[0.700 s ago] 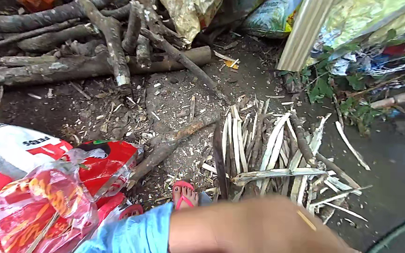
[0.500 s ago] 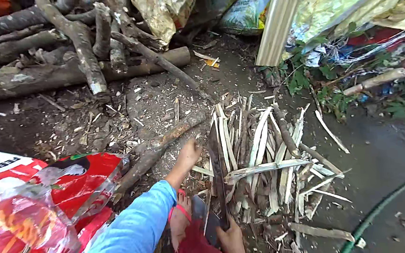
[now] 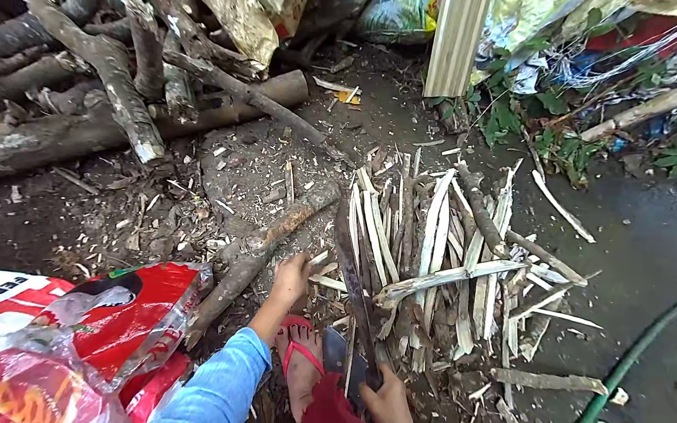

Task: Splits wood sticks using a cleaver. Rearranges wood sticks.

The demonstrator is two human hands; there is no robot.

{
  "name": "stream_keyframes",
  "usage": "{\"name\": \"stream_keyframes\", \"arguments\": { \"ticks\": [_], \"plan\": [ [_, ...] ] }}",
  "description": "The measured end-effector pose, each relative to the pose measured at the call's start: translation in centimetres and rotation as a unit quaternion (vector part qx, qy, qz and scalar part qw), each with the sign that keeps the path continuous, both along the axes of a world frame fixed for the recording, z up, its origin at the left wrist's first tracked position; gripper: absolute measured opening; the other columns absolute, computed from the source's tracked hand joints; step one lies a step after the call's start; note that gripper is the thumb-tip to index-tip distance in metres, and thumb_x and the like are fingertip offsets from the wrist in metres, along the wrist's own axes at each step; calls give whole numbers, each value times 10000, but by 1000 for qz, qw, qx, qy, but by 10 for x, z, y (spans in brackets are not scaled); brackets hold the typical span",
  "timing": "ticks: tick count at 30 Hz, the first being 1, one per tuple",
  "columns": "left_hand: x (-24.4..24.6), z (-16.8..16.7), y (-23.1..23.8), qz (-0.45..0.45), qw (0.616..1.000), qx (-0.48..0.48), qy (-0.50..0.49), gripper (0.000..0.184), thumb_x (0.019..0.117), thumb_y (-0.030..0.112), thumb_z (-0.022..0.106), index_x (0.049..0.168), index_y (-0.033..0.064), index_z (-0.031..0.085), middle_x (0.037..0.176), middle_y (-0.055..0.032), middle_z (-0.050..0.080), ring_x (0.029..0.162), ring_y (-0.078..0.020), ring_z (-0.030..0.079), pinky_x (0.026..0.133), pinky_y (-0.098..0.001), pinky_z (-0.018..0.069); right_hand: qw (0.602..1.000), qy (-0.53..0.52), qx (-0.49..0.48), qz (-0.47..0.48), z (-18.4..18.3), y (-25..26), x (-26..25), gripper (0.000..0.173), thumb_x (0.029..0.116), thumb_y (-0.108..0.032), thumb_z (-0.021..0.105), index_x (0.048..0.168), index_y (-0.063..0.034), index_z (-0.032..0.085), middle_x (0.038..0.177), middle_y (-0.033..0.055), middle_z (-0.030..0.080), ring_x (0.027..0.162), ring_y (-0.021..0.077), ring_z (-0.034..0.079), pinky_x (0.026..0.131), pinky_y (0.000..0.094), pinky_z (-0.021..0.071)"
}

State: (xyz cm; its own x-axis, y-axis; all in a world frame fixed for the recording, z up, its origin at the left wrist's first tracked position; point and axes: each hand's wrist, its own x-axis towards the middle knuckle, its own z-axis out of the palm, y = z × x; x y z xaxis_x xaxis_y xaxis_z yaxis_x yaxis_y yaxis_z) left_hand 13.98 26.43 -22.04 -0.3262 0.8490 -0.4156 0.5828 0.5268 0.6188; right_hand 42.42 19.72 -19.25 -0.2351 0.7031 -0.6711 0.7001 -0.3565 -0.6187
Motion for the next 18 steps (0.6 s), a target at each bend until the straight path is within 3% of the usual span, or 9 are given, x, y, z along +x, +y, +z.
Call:
{"name": "stream_keyframes", "arguments": {
  "ticks": [3,6,9,13,16,18],
  "plan": [
    [-1,-11,-19,57,996,72,-13,295,1035,108,563,1263,-66,629,1177,-245,687,1139,-381,655,1078,-528,452,999,4,13,33,1,-3,-7,429,805,-77,727,1177,121,644,842,241,685,765,350,679,751,548,549],
    [5,-20,-30,101,989,101,-35,293,1035,79,561,1281,-73,605,1162,-235,696,1094,-339,683,1016,-473,513,998,-4,14,65,5,-5,-13,423,820,-91,731,1186,107,654,876,258,702,823,390,697,794,578,545],
    [11,-27,-35,154,973,149,-83,324,1025,12,522,1325,-94,586,1164,-237,702,1053,-272,701,979,-394,540,997,-6,5,79,7,-7,-16,446,837,-103,733,1227,96,650,940,269,719,897,418,711,845,600,542],
    [16,-27,-33,224,947,179,-147,265,978,-40,563,1228,-123,586,1124,-224,665,979,-199,668,908,-317,545,996,-2,18,84,6,-9,-16,456,823,-106,740,1220,99,653,928,271,721,885,418,715,841,603,545],
    [13,-28,-33,223,952,160,-134,272,973,-29,580,1230,-116,592,1199,-251,656,1118,-268,651,1011,-381,509,996,-4,16,87,5,-6,-17,450,822,-102,741,1215,96,651,904,260,718,861,400,714,823,587,551],
    [12,-34,-36,202,964,128,-118,284,990,-14,572,1260,-102,589,1210,-249,659,1123,-281,663,1014,-391,521,996,-5,16,90,4,-6,-18,451,819,-109,740,1213,90,651,893,248,717,846,388,714,812,578,552]
  ]
}}
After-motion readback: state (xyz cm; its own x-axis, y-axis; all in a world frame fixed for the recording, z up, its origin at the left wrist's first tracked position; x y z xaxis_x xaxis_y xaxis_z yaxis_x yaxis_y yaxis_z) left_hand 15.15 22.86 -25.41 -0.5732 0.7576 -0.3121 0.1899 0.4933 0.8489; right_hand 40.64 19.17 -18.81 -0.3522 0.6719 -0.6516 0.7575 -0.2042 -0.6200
